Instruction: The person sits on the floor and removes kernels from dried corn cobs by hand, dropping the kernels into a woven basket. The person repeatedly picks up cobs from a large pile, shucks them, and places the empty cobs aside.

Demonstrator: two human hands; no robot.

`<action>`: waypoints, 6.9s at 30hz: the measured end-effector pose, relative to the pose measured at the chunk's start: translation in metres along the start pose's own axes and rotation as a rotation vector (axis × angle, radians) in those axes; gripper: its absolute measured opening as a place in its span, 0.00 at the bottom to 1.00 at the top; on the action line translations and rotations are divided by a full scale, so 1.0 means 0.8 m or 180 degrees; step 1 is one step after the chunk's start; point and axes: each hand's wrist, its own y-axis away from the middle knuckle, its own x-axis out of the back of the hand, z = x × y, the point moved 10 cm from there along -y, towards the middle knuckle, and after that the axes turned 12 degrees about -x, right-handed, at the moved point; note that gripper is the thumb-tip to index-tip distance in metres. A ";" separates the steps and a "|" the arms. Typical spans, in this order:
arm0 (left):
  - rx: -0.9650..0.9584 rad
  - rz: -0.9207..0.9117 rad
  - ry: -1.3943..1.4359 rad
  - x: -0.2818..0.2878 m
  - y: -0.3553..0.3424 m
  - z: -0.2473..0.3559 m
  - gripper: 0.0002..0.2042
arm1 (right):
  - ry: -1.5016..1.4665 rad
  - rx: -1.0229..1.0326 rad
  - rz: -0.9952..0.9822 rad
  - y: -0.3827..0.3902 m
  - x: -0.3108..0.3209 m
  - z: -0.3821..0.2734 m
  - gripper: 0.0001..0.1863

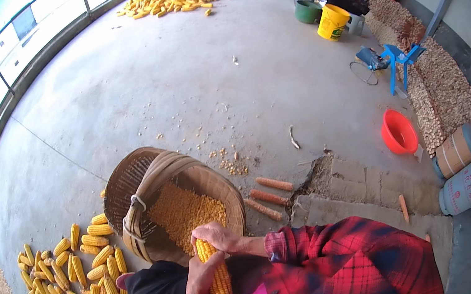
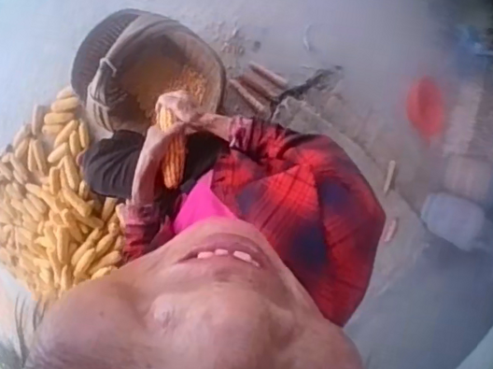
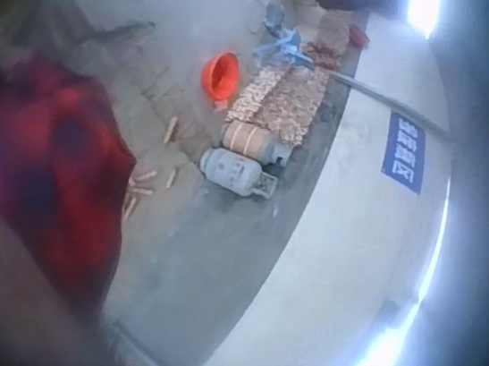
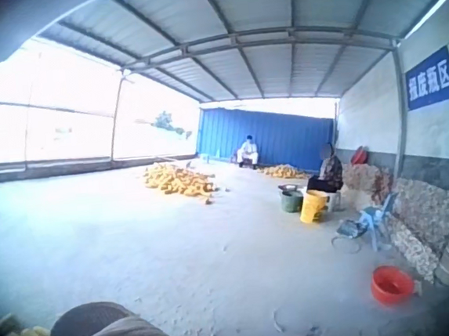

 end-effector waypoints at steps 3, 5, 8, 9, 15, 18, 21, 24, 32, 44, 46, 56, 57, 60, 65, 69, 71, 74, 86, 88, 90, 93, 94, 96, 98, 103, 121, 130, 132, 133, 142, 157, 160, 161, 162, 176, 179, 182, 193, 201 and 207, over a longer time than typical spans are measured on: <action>-0.0167 -0.0050 0.0028 -0.007 -0.005 0.008 0.14 | -0.0752 -0.0357 -0.0048 0.011 0.000 0.000 0.21; -0.0276 0.0032 -0.0156 -0.004 -0.009 0.009 0.14 | -0.0533 -0.0514 -0.0279 0.011 -0.007 -0.006 0.19; -0.0404 0.0078 -0.0214 -0.008 0.003 0.023 0.13 | 0.0306 -0.0317 -0.0395 0.014 -0.020 -0.029 0.18; -0.0421 0.0085 -0.0231 -0.008 0.005 0.028 0.12 | 0.0294 -0.0268 -0.0434 0.017 -0.021 -0.028 0.17; -0.0308 -0.0300 0.0440 -0.002 0.012 0.009 0.13 | 0.0390 0.0138 -0.0549 0.025 -0.033 -0.028 0.18; -0.0339 -0.0496 0.0726 -0.001 0.014 0.009 0.14 | 0.0216 0.0247 -0.0538 0.029 -0.038 -0.032 0.20; -0.0465 -0.0539 0.0975 -0.008 0.015 0.021 0.15 | 0.0282 0.0283 -0.0501 0.029 -0.032 -0.045 0.20; -0.0456 -0.0635 0.1322 -0.011 0.015 0.017 0.15 | -0.0337 0.0015 -0.0852 0.042 -0.045 -0.057 0.15; -0.0127 -0.0426 0.0801 -0.013 0.009 0.000 0.15 | 0.0004 0.0150 -0.0255 0.019 -0.021 -0.024 0.15; -0.0306 -0.0738 0.1499 -0.019 0.024 0.014 0.17 | 0.0286 0.0011 -0.0780 0.041 -0.043 -0.046 0.15; -0.0340 -0.0518 0.1186 -0.017 0.022 0.016 0.16 | 0.0058 0.0041 -0.0562 0.032 -0.038 -0.034 0.16; -0.0292 -0.0519 0.1140 -0.019 0.016 0.010 0.17 | -0.0142 -0.0500 -0.1056 0.032 -0.045 -0.043 0.21; -0.0315 -0.0481 0.1257 -0.013 0.014 0.007 0.17 | 0.0133 -0.0337 -0.0992 0.032 -0.047 -0.050 0.21; -0.0420 -0.0475 0.1498 -0.012 0.011 0.007 0.17 | 0.0648 0.0042 -0.0726 0.026 -0.043 -0.052 0.18; -0.0144 -0.0251 0.1146 -0.016 0.005 -0.003 0.16 | 0.0287 -0.0117 -0.0443 0.003 -0.025 -0.020 0.18; -0.0238 -0.0184 0.1152 -0.009 -0.004 -0.006 0.17 | 0.0570 -0.0179 -0.0415 -0.004 -0.023 -0.035 0.24; -0.0295 -0.0182 0.1033 -0.008 -0.009 0.001 0.16 | 0.1007 0.0032 -0.0076 0.000 -0.023 -0.051 0.26; -0.0295 -0.0179 0.1112 -0.007 -0.010 0.003 0.15 | 0.1058 -0.0032 -0.0312 -0.004 -0.025 -0.046 0.25; -0.0224 -0.0255 0.1107 -0.016 -0.004 0.002 0.15 | 0.0812 -0.0033 -0.0130 0.000 -0.023 -0.045 0.14; -0.0153 -0.0127 0.0793 -0.012 -0.012 -0.011 0.16 | 0.0688 -0.0143 -0.0135 -0.012 -0.014 -0.035 0.14; -0.0229 -0.0066 0.0819 -0.014 -0.014 -0.006 0.15 | 0.0615 -0.0230 -0.0173 -0.017 -0.012 -0.030 0.14; -0.0332 -0.0001 0.0917 -0.008 -0.019 -0.012 0.16 | 0.0184 -0.0070 -0.0689 -0.018 -0.015 -0.036 0.20; -0.0528 -0.0088 0.1080 -0.009 -0.021 0.001 0.17 | 0.0059 -0.0482 -0.0893 -0.023 -0.012 -0.027 0.19; -0.0459 -0.0271 0.1391 -0.013 -0.013 0.004 0.18 | -0.0438 -0.0591 -0.1087 -0.005 -0.024 -0.042 0.22; -0.0517 -0.0408 0.1593 -0.013 -0.004 0.011 0.20 | -0.0587 -0.0482 -0.1140 0.020 -0.043 -0.071 0.21; -0.0586 -0.0305 0.1358 -0.014 -0.002 0.002 0.19 | 0.0016 -0.0290 -0.0562 0.022 -0.027 -0.051 0.16; -0.0488 -0.0312 0.1288 -0.021 -0.003 0.000 0.20 | 0.1193 0.0068 -0.0359 0.028 -0.025 -0.066 0.18; -0.0210 -0.0991 0.1175 -0.042 -0.007 0.002 0.16 | 0.1957 0.0401 -0.0438 0.025 -0.027 -0.082 0.15; -0.0242 -0.0891 0.1065 -0.040 -0.006 -0.005 0.15 | 0.1971 0.0622 -0.0373 0.026 -0.030 -0.079 0.12; -0.0260 -0.0839 0.1014 -0.039 -0.006 -0.006 0.14 | 0.1932 0.0467 -0.0285 0.019 -0.027 -0.076 0.12; 0.0036 -0.0174 0.0277 -0.031 -0.014 -0.016 0.15 | 0.1952 -0.0053 0.0338 -0.009 -0.002 -0.051 0.16; -0.0532 -0.0327 0.1836 -0.020 -0.017 -0.002 0.18 | 0.1842 -0.0494 -0.0597 -0.051 -0.015 -0.070 0.36; -0.0637 -0.0403 0.2063 -0.020 -0.007 0.005 0.19 | 0.0915 -0.0488 -0.0749 -0.027 -0.017 -0.068 0.34; -0.0670 -0.0475 0.2209 -0.025 -0.009 0.008 0.20 | 0.0344 -0.0601 -0.0784 -0.015 -0.018 -0.068 0.33; -0.0649 -0.0561 0.2256 -0.027 -0.008 0.008 0.20 | 0.0203 -0.0594 -0.0856 -0.009 -0.021 -0.066 0.32; -0.0452 -0.0035 0.1254 -0.037 -0.011 0.000 0.18 | 0.0634 -0.0493 -0.0197 -0.005 -0.014 -0.068 0.12; -0.0878 0.0420 0.1323 -0.024 -0.029 -0.012 0.19 | 0.0814 -0.0186 -0.0391 -0.033 -0.009 -0.057 0.11; -0.0835 0.0546 0.0444 -0.027 -0.042 -0.003 0.18 | 0.1403 -0.0434 0.0053 -0.034 0.016 -0.056 0.18; -0.0422 0.0199 0.0847 -0.026 -0.048 -0.006 0.16 | 0.2440 -0.0987 0.0164 -0.059 -0.006 -0.054 0.47; -0.0821 0.0638 0.2218 0.008 -0.051 0.002 0.18 | 0.1660 -0.0534 -0.0049 -0.041 0.011 -0.067 0.44; -0.1418 0.1193 0.2574 0.037 -0.065 0.011 0.16 | 0.0074 -0.0774 -0.0460 0.047 -0.016 -0.012 0.38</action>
